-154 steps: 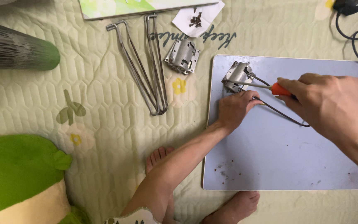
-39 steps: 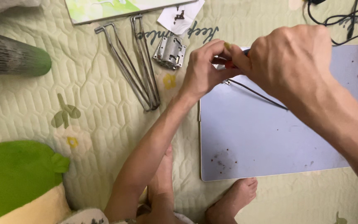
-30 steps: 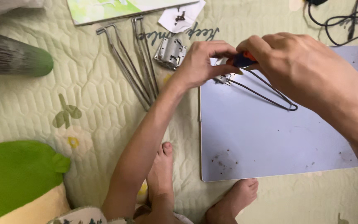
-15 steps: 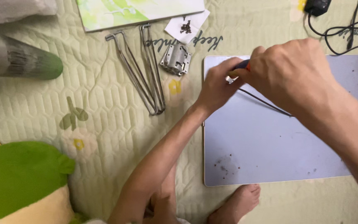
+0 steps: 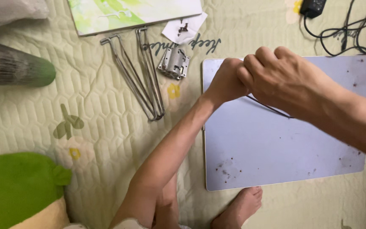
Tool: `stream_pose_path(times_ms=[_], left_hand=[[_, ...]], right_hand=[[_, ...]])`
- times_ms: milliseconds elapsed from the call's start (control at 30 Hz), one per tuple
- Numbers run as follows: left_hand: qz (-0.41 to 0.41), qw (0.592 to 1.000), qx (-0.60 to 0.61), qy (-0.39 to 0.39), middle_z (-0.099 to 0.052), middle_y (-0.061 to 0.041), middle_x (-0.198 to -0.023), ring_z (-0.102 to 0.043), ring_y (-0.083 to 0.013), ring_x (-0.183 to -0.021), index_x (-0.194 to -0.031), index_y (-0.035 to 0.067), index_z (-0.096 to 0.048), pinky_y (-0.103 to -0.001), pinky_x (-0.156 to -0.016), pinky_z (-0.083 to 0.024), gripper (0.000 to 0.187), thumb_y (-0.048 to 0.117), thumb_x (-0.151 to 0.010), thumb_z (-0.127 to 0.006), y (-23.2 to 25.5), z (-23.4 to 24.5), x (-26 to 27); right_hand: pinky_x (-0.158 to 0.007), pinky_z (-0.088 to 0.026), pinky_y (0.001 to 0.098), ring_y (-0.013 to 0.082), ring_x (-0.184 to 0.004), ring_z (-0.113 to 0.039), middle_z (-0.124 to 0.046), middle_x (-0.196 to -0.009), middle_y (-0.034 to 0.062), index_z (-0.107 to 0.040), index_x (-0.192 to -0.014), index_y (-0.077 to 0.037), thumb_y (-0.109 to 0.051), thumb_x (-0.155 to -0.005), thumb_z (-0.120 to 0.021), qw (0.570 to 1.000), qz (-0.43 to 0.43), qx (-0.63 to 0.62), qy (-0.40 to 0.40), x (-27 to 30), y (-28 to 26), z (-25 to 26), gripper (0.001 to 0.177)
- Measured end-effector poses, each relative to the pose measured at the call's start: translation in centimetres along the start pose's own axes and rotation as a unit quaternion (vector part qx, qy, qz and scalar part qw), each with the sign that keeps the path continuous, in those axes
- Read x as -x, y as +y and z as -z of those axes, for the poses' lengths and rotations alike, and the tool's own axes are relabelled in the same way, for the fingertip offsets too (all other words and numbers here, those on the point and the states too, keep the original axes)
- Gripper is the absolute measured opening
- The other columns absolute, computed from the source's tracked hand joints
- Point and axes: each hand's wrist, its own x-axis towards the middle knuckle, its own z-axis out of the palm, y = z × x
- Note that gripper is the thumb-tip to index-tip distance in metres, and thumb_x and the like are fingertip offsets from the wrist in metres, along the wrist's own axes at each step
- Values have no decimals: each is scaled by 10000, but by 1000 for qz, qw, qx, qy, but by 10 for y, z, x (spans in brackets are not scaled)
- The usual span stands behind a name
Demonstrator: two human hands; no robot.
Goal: The person sits on a bed and assembles a metal furniture hinge with a wire handle. They use a screwdriver to tighten screws into the hinge, then attach the wire handle and secure it with additional screws.
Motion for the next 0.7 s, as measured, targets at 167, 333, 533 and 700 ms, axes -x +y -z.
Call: stream_pose_path(times_ms=[167, 333, 533, 700], left_hand=[[15, 982, 47, -185, -664, -130, -587, -657, -280, -534, -641, 44, -644, -369, -520, -504, 239, 190, -718, -816, -5, 12, -23], [-10, 999, 17, 28, -688, -69, -753, -669, -278, -689, -905, 91, -676, -373, -627, -528, 391, 269, -660, -922, 41, -2, -8], [1, 953, -37, 300, -530, -122, -981, -542, -350, -925, -1047, 46, -486, -440, -848, -457, 449, 145, -746, -804, 84, -53, 38], [19, 976, -79, 203, -574, -75, -724, -621, -288, -703, -777, 94, -494, -391, -632, -486, 298, 135, -784, -789, 55, -44, 30]], right_hand=[[-644, -569, 228, 131, -806, -694, -683, -875, 30, -628, -1032, -48, -202, -931, -643, 996, -15, -74, -42, 0, 13, -21, 185], [-396, -511, 302, 155, -442, -660, -655, -569, 40, -606, -909, -17, -373, -1007, -572, 959, -82, -250, -105, 10, 18, -36, 370], [-425, -505, 407, 313, -435, -605, -585, -489, 143, -641, -762, -24, -404, -987, -601, 920, -163, -354, -44, 32, -26, -50, 443], [-433, -508, 447, 284, -448, -616, -599, -525, 88, -705, -1005, -159, -263, -962, -587, 923, -103, -346, -135, 17, -26, -49, 163]])
